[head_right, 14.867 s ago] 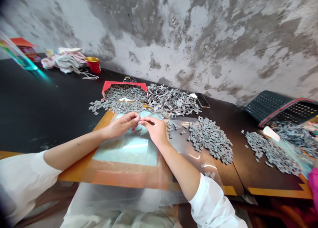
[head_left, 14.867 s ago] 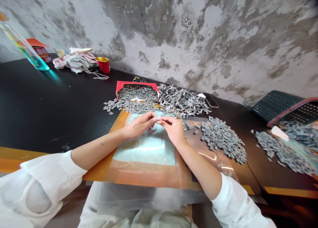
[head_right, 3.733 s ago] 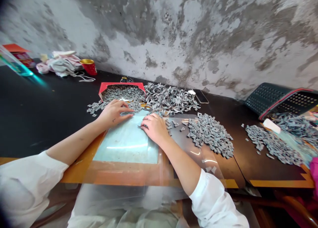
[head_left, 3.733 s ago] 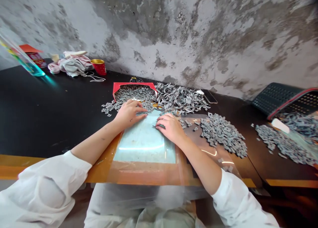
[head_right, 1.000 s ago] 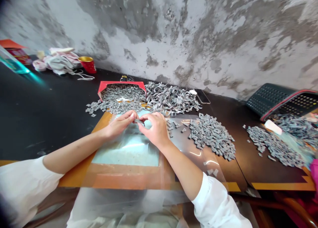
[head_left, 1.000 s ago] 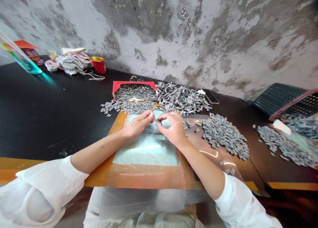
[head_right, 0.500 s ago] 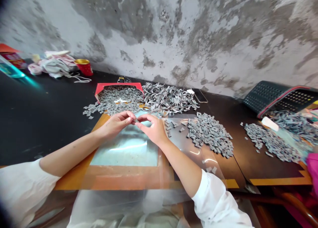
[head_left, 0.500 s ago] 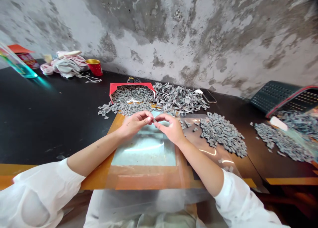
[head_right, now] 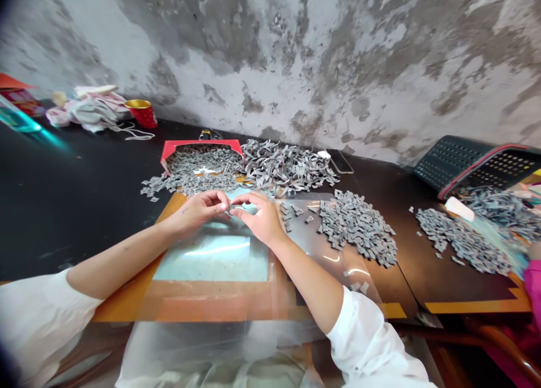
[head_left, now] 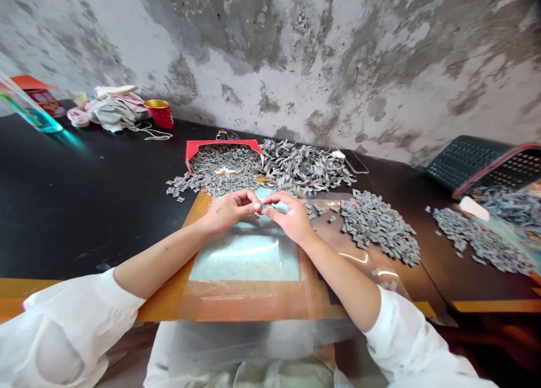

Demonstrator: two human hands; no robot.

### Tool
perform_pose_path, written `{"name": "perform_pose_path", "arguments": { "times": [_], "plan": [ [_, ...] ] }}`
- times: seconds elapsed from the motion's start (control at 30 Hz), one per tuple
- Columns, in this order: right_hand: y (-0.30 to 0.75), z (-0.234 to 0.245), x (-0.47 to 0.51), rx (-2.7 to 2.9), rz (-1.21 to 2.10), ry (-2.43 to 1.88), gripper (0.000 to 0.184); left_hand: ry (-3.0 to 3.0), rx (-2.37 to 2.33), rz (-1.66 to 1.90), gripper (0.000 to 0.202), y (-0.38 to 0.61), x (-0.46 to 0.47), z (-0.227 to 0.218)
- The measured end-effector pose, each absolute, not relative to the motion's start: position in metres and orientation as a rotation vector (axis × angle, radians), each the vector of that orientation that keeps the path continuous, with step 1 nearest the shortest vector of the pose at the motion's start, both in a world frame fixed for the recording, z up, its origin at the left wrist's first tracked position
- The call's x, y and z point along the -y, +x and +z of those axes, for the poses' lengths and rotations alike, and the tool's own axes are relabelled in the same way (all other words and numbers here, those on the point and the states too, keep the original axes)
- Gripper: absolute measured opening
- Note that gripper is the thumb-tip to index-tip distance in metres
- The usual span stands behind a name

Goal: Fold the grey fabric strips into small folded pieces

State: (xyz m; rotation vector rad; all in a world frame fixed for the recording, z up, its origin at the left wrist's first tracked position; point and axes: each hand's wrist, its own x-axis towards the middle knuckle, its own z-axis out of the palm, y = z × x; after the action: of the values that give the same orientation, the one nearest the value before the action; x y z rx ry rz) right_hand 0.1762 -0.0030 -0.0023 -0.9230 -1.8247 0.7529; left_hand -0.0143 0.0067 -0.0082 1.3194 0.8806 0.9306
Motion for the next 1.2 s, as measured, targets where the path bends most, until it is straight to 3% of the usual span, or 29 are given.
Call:
{"name": "perform_pose_path", "arguments": {
  "times": [0.27, 0.57, 0.8, 1.03, 1.2],
  "plan": [
    [0.175, -0.003, 0.005, 1.868, 0.779, -0.942, 0.012, 1.265, -0.856, 0.879, 0.037, -0.014, -0.006, -0.008],
    [0.174, 0.0, 0.007, 2.005, 0.53, -0.956, 0.009, 1.292, -0.848, 0.926, 0.043, -0.013, -0.006, -0.009],
    [0.174, -0.003, 0.007, 1.943, 0.372, -1.047, 0.016, 1.409, -0.851, 0.934, 0.043, -0.015, -0.007, -0.01],
    [0.174, 0.007, 0.015, 1.9, 0.412, -0.993, 0.039, 1.398, -0.89, 0.955, 0.037, -0.016, -0.008, -0.01],
    [0.171, 0.01, 0.021, 1.882, 0.566, -0.91, 0.038, 1.514, -0.888, 0.947, 0.036, -0.017, -0.006, -0.007]
  ]
}}
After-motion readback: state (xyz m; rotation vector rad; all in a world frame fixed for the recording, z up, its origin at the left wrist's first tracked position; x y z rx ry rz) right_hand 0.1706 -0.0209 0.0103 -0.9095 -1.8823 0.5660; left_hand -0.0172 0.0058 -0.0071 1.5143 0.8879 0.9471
